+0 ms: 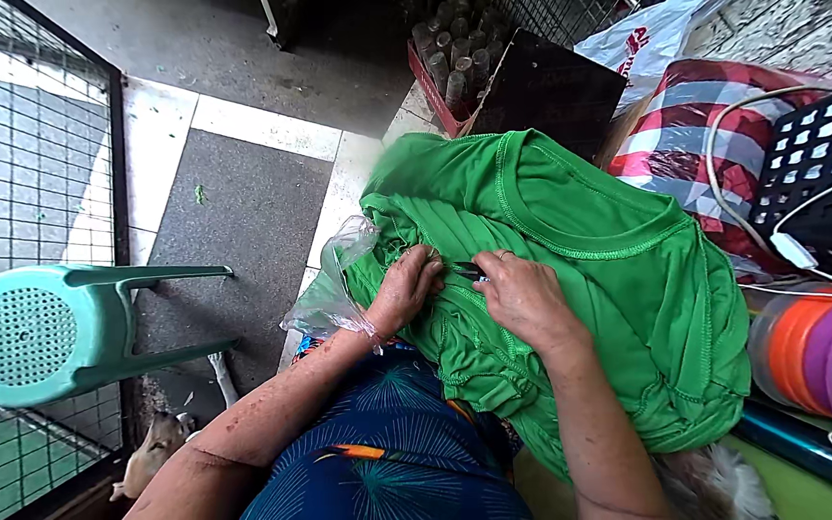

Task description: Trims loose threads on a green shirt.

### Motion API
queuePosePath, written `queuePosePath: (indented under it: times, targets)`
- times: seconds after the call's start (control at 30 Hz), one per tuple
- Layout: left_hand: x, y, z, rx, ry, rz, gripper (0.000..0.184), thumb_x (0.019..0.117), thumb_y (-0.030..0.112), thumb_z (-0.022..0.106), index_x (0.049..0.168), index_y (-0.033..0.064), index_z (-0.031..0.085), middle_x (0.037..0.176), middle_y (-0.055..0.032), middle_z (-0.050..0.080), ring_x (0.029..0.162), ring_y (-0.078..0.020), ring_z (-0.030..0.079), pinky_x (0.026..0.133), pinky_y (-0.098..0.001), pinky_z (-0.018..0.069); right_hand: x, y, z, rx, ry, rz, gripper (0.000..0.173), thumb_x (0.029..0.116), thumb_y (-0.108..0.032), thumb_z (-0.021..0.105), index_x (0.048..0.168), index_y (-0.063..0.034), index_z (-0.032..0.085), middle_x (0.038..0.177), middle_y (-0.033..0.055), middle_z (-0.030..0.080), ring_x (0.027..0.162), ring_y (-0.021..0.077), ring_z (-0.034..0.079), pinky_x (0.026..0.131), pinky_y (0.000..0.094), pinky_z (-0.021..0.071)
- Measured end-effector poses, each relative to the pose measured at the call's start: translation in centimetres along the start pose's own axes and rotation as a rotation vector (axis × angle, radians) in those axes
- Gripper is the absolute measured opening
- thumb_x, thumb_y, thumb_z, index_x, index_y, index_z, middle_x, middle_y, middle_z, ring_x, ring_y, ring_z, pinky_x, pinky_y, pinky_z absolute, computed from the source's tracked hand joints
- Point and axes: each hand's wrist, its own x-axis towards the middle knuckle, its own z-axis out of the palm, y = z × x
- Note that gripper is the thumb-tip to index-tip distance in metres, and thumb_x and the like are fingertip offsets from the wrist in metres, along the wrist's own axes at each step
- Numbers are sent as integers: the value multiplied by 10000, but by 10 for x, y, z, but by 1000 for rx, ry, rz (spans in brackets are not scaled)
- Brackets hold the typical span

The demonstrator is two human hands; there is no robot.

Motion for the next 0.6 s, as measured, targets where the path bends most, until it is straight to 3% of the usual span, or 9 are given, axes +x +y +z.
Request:
queuePosePath:
  times: [0.13,0.23,0.3,0.37,0.43,0.53,0.6]
  targets:
    - [-3,-5,-4,-241,-12,-66,218,1094,100,373,1049,-40,534,786,-24,616,650,-32,607,670,-196,551,3,1,8,-41,42,-35,108,979,-77,656,1033,1,706,859,218,678,801,403,700,682,544,536]
    - [-6,-6,-10,-463,-22,-177,189,1102,137,337,1044,59,498,778,45,596,644,-11,583,655,-177,528,3,15,2,269,87,15,177,1022,-94,609,1137,15,689,885,206,696,799,368,700,702,559,546]
    - [-10,-7,-13,-577,-15,-215,185,1099,142,335,1026,101,500,772,60,599,648,-16,585,657,-181,530,-2,25,-7,555,110,78,244,1046,-110,562,1244,24,609,885,153,670,717,237,641,667,418,542]
    - [-12,-8,-15,-613,-13,-213,187,1097,138,341,1008,118,504,768,66,601,651,-16,585,656,-177,525,-7,32,-6,800,196,96,192,1038,-104,536,1214,-33,562,782,14,612,542,39,472,499,185,396]
    - [-13,-7,-16,-614,-14,-212,182,1086,114,343,996,120,501,769,68,596,651,-10,578,653,-171,517,-8,34,-4,961,250,82,152,1018,-72,537,1168,-61,555,740,-33,604,488,-27,416,449,112,326]
    - [-13,-5,-20,-609,-31,-226,167,1072,94,361,985,115,503,779,78,601,651,2,580,657,-170,524,-5,33,-2,955,262,74,159,1007,-65,559,1166,-56,564,752,-36,599,522,-31,446,478,109,351]
    - [-20,2,-19,-582,-83,-297,156,1067,108,393,1014,59,531,780,63,618,662,-12,604,675,-201,549,-11,36,3,844,257,100,223,999,-109,579,1203,-21,579,796,7,613,568,14,499,519,173,424]
